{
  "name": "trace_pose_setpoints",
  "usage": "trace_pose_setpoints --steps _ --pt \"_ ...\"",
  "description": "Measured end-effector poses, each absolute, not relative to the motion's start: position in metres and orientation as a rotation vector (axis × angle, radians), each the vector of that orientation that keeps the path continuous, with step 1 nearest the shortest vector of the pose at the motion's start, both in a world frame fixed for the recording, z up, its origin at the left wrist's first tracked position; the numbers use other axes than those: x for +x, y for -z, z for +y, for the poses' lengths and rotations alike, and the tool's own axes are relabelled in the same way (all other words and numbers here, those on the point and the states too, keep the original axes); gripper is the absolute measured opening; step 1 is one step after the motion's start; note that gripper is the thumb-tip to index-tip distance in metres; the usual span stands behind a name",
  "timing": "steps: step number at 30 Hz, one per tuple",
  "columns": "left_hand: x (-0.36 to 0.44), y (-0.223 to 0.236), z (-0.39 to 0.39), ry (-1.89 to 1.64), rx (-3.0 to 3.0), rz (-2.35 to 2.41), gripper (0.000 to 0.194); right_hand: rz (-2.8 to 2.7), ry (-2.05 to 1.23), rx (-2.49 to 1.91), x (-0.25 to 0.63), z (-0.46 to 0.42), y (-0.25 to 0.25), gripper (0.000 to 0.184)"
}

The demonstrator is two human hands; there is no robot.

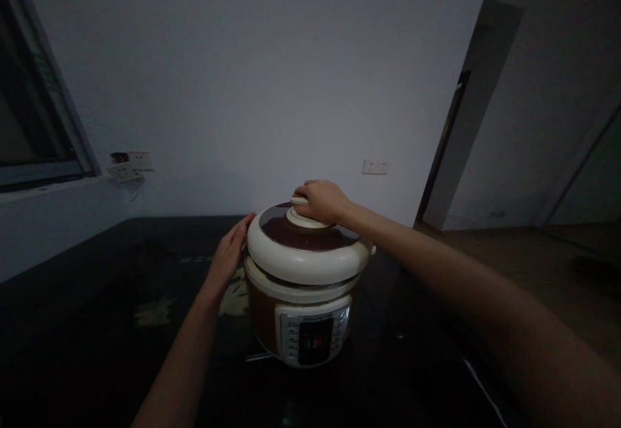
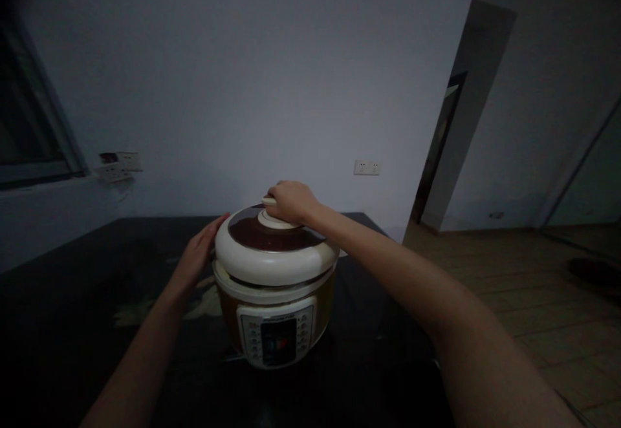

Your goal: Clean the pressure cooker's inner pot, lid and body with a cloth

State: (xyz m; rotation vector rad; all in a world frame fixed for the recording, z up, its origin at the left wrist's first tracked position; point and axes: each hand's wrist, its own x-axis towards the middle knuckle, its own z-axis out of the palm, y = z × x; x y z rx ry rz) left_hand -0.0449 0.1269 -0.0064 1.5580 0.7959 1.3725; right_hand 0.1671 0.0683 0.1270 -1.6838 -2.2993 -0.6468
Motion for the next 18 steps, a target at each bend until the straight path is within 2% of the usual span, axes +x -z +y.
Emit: trace_pose_setpoints --steps 18 --pt "-0.045 0.006 0.128 -1.349 1.608 0.877 0.06 -2.311 0.704 -1.701 0.16 0.073 -0.114 0.035"
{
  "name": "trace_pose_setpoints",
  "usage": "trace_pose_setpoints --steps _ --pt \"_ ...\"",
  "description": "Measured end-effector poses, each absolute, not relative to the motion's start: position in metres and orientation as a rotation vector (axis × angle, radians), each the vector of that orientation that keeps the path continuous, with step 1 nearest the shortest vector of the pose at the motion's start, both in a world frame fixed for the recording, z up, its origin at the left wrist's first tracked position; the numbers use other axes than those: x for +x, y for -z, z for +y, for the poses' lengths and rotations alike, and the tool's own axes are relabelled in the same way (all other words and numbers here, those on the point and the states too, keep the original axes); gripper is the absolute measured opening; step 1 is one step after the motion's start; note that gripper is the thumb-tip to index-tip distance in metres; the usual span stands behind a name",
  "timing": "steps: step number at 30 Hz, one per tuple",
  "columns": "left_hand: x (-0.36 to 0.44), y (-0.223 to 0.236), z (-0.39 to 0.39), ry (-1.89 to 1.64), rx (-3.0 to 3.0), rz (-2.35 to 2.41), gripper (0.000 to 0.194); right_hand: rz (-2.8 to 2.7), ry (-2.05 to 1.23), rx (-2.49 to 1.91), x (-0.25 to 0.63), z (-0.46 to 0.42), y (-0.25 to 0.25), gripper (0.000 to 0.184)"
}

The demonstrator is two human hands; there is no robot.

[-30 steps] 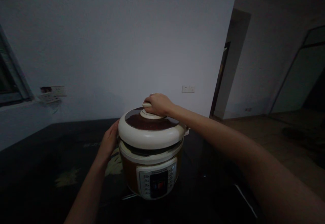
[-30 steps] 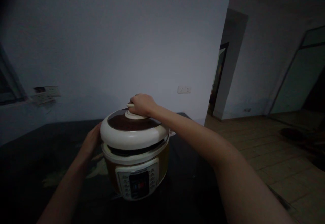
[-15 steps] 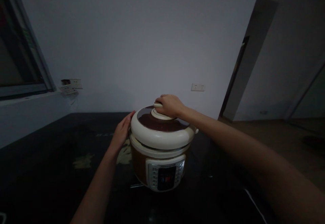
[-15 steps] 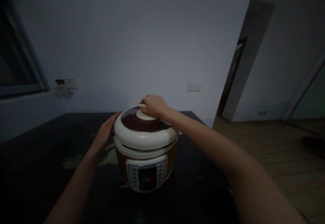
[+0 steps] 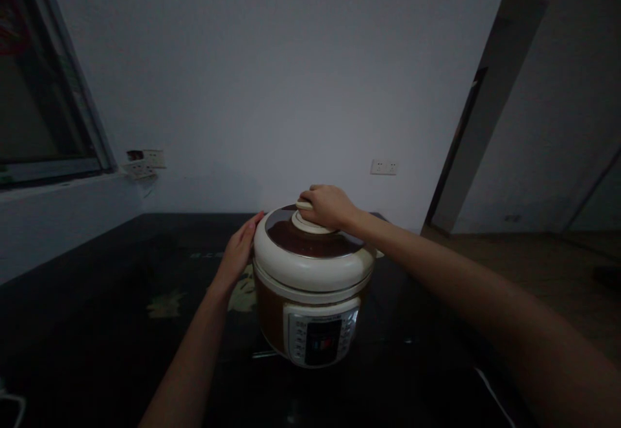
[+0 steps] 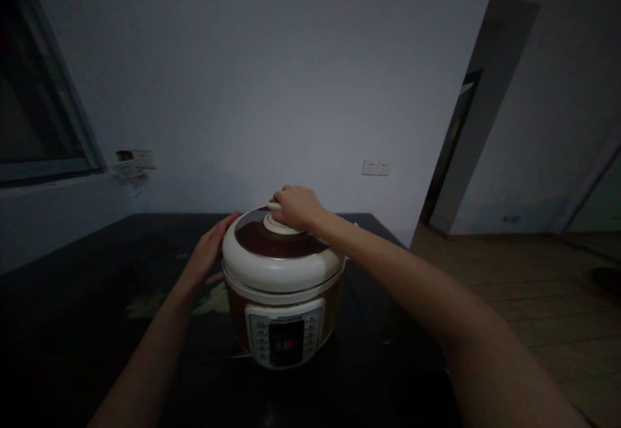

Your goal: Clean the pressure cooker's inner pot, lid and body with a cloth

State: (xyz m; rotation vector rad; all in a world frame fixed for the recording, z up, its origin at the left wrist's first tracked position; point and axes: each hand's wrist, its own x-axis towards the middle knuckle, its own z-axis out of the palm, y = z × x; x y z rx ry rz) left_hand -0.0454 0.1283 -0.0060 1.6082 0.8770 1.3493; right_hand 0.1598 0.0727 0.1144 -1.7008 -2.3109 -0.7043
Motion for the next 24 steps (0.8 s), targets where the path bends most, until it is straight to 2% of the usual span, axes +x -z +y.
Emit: trace_pose_setpoints --steps 24 --pt "-0.046 0.009 0.134 -1.372 1.722 0.881 0.067 -2.324 0.691 -1.756 0.154 0.073 -0.111 0.037"
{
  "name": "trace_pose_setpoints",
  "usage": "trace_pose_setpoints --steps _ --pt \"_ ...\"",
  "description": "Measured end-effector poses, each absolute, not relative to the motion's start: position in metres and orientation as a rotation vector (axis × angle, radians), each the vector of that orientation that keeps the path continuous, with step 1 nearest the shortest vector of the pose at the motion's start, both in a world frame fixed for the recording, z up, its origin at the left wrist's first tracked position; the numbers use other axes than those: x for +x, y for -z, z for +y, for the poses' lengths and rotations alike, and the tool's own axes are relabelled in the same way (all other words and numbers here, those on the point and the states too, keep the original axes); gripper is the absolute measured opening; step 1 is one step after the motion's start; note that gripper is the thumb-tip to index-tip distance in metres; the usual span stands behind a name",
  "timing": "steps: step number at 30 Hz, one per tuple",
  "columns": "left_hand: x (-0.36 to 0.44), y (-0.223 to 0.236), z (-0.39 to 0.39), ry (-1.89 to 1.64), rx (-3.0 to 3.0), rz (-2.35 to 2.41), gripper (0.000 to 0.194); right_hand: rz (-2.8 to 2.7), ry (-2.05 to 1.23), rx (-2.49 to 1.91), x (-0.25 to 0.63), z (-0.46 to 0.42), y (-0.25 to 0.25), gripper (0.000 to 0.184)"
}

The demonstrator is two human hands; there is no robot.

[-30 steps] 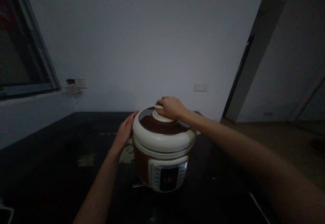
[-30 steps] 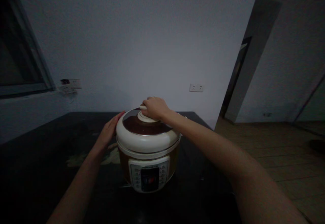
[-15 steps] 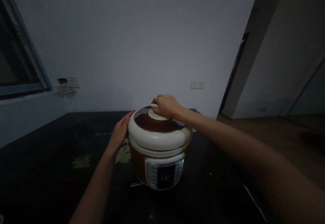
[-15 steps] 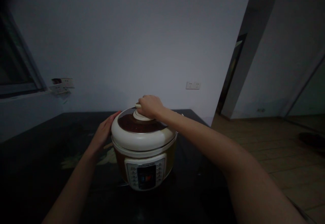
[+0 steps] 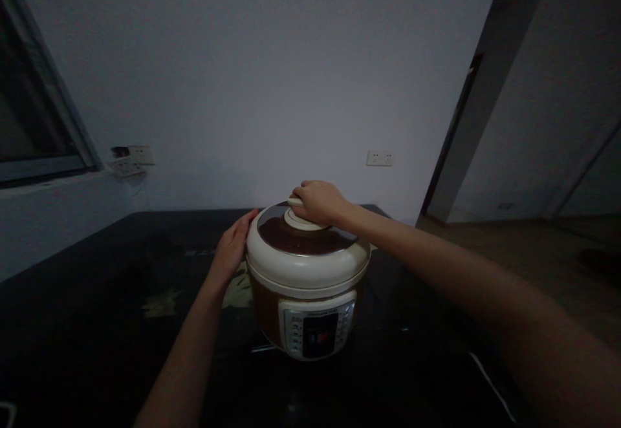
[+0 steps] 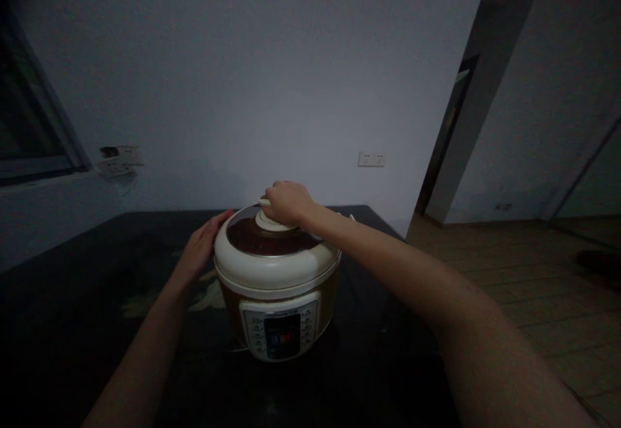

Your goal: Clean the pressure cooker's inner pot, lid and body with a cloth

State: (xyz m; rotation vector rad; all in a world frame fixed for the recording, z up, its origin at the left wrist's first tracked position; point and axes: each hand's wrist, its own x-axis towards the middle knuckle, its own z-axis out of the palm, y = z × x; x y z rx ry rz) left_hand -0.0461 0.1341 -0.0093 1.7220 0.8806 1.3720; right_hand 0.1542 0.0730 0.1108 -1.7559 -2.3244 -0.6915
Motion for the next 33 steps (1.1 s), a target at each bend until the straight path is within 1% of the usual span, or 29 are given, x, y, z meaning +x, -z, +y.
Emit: trace_pose_setpoints --steps 16,19,24,29,33 --pt "-0.046 0.012 0.136 -1.399 1.781 0.889 0.066 -2.263 0.682 -1.748 0.151 0.069 -0.104 0.034" --pt "-0.047 0.013 0.137 -1.403 1.789 0.897 0.065 -2.258 0.635 -1.758 0.152 0.069 -0.105 0.037" --pt "-0.047 0.013 0.137 -1.393 1.821 0.903 0.06 -2.225 0.567 -1.794 0.15 0.069 -0.105 0.044" --pt "-0.047 0.012 0.136 -1.374 1.813 0.95 0.061 -2.121 0.615 -1.856 0.139 0.065 -0.102 0.044" --pt "-0.048 0.01 0.134 -1.333 1.792 0.968 0.064 -2.036 0.624 -1.86 0.135 0.064 -0.098 0.04"
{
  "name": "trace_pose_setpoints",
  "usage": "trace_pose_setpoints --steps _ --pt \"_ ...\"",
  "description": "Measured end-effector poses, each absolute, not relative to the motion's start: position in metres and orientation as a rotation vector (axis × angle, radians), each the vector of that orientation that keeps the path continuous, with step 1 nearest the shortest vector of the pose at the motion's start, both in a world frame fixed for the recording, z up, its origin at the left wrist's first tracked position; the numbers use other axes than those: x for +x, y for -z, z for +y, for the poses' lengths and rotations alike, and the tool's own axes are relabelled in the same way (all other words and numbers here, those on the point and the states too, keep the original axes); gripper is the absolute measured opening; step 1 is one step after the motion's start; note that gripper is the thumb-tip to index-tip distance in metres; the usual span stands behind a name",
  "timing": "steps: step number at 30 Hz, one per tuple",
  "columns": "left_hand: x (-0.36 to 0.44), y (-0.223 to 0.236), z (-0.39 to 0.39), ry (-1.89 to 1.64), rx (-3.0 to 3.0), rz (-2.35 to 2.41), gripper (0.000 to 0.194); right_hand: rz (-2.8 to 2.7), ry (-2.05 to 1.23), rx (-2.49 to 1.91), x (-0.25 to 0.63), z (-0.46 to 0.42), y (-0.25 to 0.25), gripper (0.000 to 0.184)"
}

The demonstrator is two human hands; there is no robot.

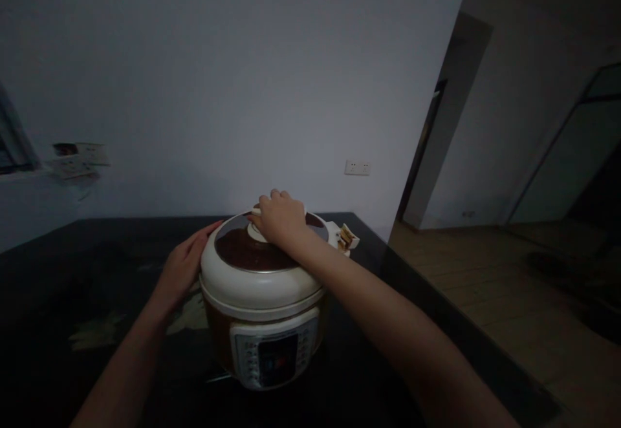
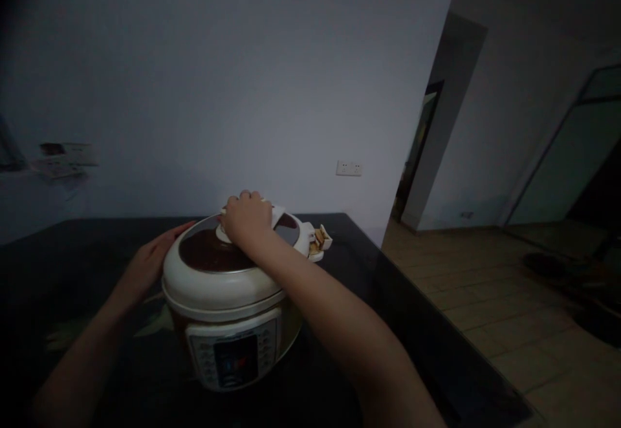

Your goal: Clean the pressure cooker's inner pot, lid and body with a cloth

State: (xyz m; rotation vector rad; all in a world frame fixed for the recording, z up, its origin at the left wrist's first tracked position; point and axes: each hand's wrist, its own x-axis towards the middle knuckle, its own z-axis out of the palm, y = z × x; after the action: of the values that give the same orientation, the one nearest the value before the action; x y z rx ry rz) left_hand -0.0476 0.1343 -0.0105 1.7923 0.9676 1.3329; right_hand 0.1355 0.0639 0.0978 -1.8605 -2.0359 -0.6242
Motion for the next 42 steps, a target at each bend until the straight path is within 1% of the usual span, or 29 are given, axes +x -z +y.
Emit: trace_pose_setpoints --steps 4,7,13,22,26,32,42 --pt "-0.046 0.006 0.131 -1.324 1.786 1.026 0.066 -1.993 0.582 -1.828 0.136 0.065 -0.096 0.036" --pt "-0.045 0.003 0.128 -1.321 1.779 1.076 0.063 -1.979 0.555 -1.842 0.136 0.065 -0.097 0.035" --pt "-0.044 -0.002 0.125 -1.298 1.807 1.106 0.057 -1.992 0.502 -1.858 0.133 0.065 -0.102 0.027" --pt "-0.044 -0.002 0.125 -1.285 1.829 1.117 0.061 -1.983 0.459 -1.92 0.132 0.067 -0.104 0.029" --pt "-0.046 -0.001 0.126 -1.276 1.854 1.109 0.059 -1.976 0.471 -1.93 0.13 0.067 -0.103 0.029" --pt "-0.047 0.003 0.132 -1.315 1.827 1.045 0.06 -2.003 0.526 -1.913 0.133 0.069 -0.1 0.03" --pt "-0.047 0.01 0.137 -1.381 1.844 0.982 0.058 -2.085 0.598 -1.853 0.139 0.069 -0.095 0.034"
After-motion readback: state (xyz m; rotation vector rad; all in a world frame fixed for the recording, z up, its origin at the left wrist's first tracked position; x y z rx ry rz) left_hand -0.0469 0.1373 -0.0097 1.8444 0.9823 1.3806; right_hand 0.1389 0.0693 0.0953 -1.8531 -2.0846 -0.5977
